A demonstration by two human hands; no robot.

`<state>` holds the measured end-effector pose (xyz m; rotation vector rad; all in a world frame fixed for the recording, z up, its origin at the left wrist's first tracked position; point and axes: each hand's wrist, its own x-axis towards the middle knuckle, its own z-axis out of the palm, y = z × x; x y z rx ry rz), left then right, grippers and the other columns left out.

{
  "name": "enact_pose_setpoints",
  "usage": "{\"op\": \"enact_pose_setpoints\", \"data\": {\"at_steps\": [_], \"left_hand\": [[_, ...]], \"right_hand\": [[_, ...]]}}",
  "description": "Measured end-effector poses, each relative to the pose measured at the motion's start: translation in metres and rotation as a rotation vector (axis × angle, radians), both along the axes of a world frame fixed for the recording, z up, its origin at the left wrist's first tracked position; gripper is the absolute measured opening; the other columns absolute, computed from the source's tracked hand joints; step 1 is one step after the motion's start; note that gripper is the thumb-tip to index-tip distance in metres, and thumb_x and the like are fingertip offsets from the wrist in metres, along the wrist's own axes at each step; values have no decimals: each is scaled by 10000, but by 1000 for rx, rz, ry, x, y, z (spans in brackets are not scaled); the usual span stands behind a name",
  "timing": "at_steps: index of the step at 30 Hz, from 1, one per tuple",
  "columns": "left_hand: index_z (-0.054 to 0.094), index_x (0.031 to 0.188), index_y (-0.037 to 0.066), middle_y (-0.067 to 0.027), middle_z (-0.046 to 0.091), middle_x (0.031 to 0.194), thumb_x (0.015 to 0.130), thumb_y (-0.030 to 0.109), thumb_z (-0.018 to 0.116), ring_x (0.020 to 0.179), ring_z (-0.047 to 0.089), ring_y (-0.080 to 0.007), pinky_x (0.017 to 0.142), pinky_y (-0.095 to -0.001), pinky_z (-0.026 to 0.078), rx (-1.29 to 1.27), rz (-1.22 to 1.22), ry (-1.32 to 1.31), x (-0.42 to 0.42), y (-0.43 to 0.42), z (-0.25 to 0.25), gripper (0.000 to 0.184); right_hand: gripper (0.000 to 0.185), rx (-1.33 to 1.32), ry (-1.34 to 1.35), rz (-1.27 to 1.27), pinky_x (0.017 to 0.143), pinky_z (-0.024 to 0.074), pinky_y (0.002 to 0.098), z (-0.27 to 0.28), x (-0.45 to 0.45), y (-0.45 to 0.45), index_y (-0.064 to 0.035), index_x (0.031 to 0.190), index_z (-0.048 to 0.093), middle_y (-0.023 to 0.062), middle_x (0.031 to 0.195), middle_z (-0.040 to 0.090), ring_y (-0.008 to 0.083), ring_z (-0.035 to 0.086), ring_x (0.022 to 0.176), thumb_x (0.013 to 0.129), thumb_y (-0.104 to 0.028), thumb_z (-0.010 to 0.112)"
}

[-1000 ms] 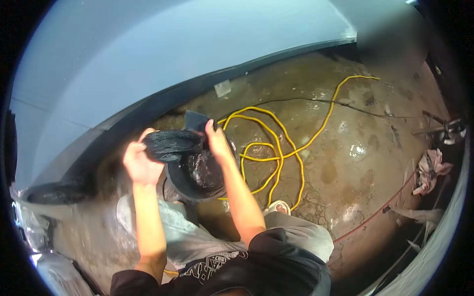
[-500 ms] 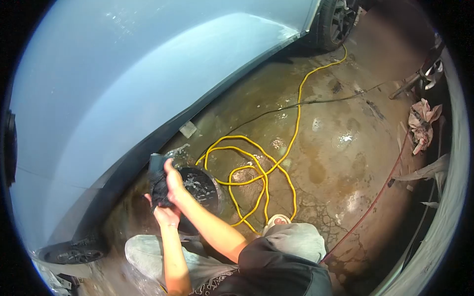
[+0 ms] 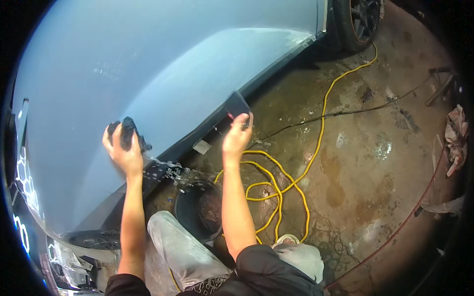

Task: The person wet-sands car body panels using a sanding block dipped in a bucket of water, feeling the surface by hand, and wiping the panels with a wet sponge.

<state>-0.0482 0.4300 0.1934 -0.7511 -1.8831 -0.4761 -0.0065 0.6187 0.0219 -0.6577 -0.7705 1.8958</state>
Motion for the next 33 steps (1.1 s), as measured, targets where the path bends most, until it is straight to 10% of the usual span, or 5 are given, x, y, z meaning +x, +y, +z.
{"op": "enact_pose_setpoints", "data": {"at_steps": [7,18,24,33], "left_hand": [[726,984,220,-33,600,1239,585,58,791,1032,607,-299,786,-399,562,-744,-179,136,-53,154,17,435],[686,979,158,-66,572,1099,845,207,608,1077,574,-268,780,-383,563,-1069,-352,312,-94,447,-2,163],[702,978,217,-3,578,1161,669,112,762,1062,581,-258,739,-360,577,-1022,-400,167,-81,384,-88,332],[693,841,173,-29,640,1169,546,122,749,986,604,-285,761,-385,549,-1068,-109,-36,-21,23,-4,305]], "right_hand": [[582,-360,27,-35,829,466,343,-24,8,52,-11,1249,571,102,1136,672,197,673,1010,1051,-519,368],[527,-565,43,-149,743,467,275,-40,27,104,-62,1322,516,64,1176,661,171,690,981,1048,-500,409],[532,-509,96,-171,786,499,298,-36,52,133,-50,1328,518,77,1191,657,198,698,989,1044,-491,430],[541,-499,47,-95,808,472,304,-54,34,128,-66,1338,502,74,1232,644,196,685,1046,1032,-509,447]]}}
